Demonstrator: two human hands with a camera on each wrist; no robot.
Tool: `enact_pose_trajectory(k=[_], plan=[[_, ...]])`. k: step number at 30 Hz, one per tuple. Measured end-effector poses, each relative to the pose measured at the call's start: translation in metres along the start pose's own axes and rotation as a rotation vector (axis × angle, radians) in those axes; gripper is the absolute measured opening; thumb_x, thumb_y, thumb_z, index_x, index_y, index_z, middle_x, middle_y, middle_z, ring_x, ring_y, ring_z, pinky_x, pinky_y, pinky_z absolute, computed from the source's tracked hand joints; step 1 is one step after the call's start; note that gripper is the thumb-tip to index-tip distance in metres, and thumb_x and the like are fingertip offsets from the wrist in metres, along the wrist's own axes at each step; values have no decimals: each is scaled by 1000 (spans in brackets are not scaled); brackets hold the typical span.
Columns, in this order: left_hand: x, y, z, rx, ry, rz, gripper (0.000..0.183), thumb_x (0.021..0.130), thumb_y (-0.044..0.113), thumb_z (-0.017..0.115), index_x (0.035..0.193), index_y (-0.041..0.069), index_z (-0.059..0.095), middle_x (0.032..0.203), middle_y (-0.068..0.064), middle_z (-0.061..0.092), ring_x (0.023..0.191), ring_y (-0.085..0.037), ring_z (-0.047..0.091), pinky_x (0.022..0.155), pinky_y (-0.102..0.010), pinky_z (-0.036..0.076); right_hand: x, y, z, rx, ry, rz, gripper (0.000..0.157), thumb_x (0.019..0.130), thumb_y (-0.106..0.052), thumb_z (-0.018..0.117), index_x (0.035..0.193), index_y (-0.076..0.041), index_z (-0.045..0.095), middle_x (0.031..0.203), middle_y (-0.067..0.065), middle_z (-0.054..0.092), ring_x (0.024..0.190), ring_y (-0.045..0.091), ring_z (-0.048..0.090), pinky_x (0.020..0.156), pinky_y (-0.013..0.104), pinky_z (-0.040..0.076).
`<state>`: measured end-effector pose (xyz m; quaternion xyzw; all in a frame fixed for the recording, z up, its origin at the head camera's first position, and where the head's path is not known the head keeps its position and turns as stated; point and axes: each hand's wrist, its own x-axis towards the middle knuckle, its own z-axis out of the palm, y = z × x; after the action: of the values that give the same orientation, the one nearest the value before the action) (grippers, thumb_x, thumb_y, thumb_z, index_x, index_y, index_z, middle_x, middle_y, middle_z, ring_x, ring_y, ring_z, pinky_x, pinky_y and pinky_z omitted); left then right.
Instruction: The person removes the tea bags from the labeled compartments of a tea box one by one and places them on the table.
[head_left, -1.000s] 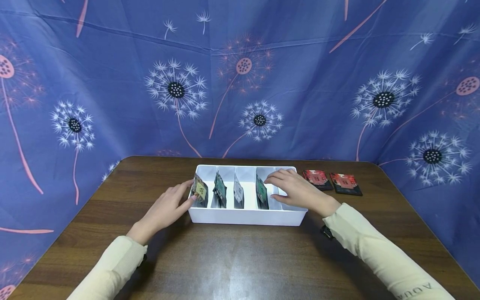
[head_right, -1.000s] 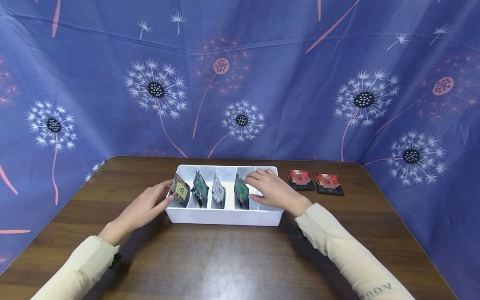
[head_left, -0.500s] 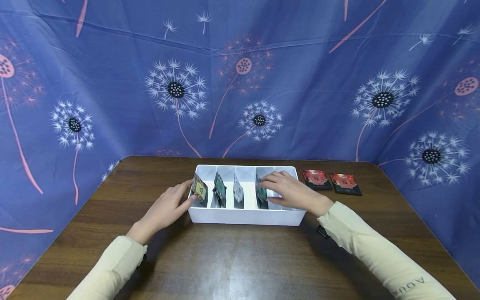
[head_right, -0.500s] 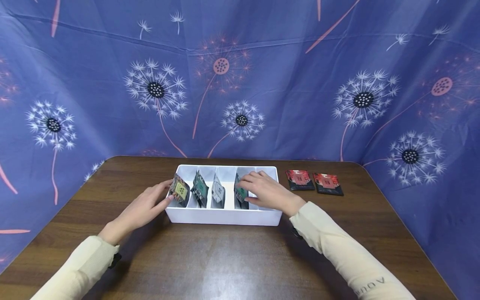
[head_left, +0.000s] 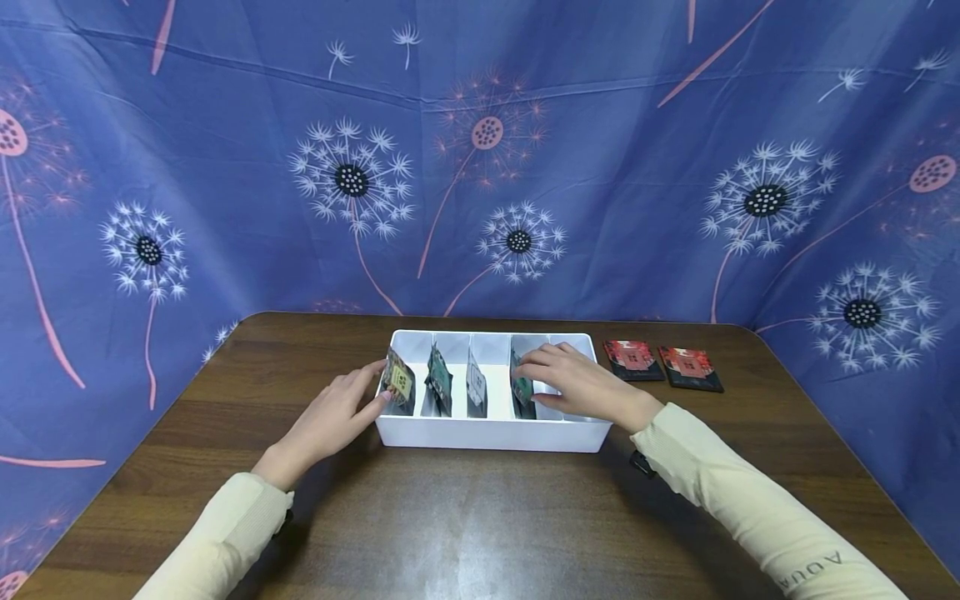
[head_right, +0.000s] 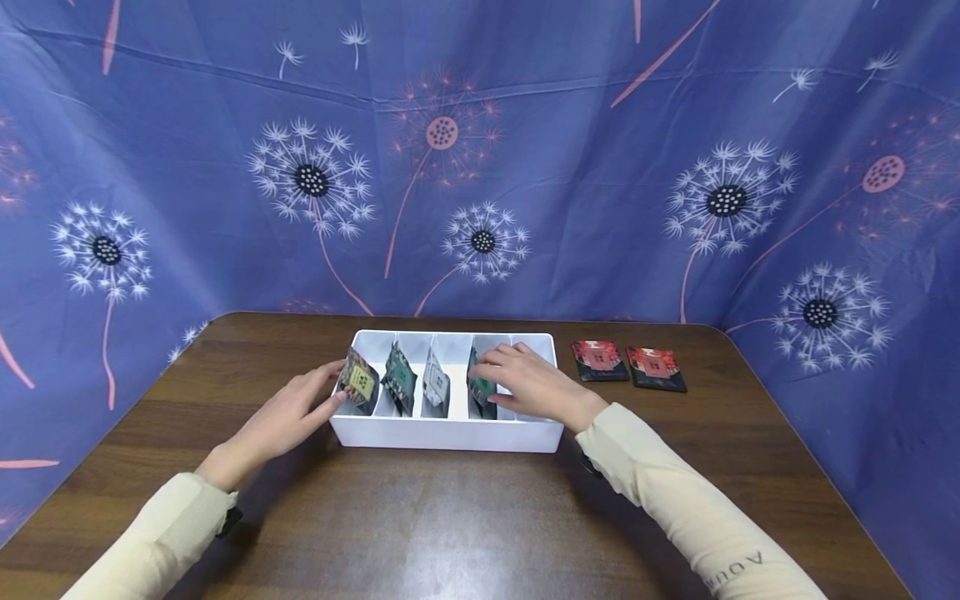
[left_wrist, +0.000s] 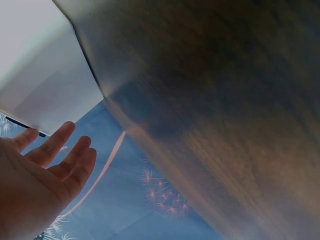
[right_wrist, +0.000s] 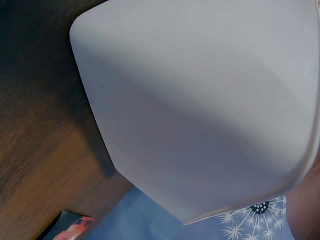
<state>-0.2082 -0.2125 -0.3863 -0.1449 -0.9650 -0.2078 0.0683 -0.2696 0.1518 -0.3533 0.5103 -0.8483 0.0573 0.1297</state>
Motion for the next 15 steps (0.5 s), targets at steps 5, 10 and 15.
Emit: enact_pose_trajectory(k=[5,10,15], plan=[[0,0,0,1,0,1,58,93,50,41,141,20,32,136,-9,46,123,-34,44,99,-52,36,1,0,0,13,12,-15,38,78,-16,72,114,-17,60,113,-1,60,106,18,53,89,39,44],[0,-1,1,-2,-3,0,58,93,50,40,141,20,31,137,-9,45,124,-34,43,99,-52,35,1,0,0,34,22,-35,34,78,-14,72,110,-18,60,112,-1,60,104,18,54,87,39,45],[0,-1,1,-5,-3,0,57,93,50,40,142,20,31,137,-8,45,124,-34,43,99,-52,35,1,-1,0,47,23,-46,33,78,-12,72,108,-19,60,112,-2,60,104,17,54,87,39,45]])
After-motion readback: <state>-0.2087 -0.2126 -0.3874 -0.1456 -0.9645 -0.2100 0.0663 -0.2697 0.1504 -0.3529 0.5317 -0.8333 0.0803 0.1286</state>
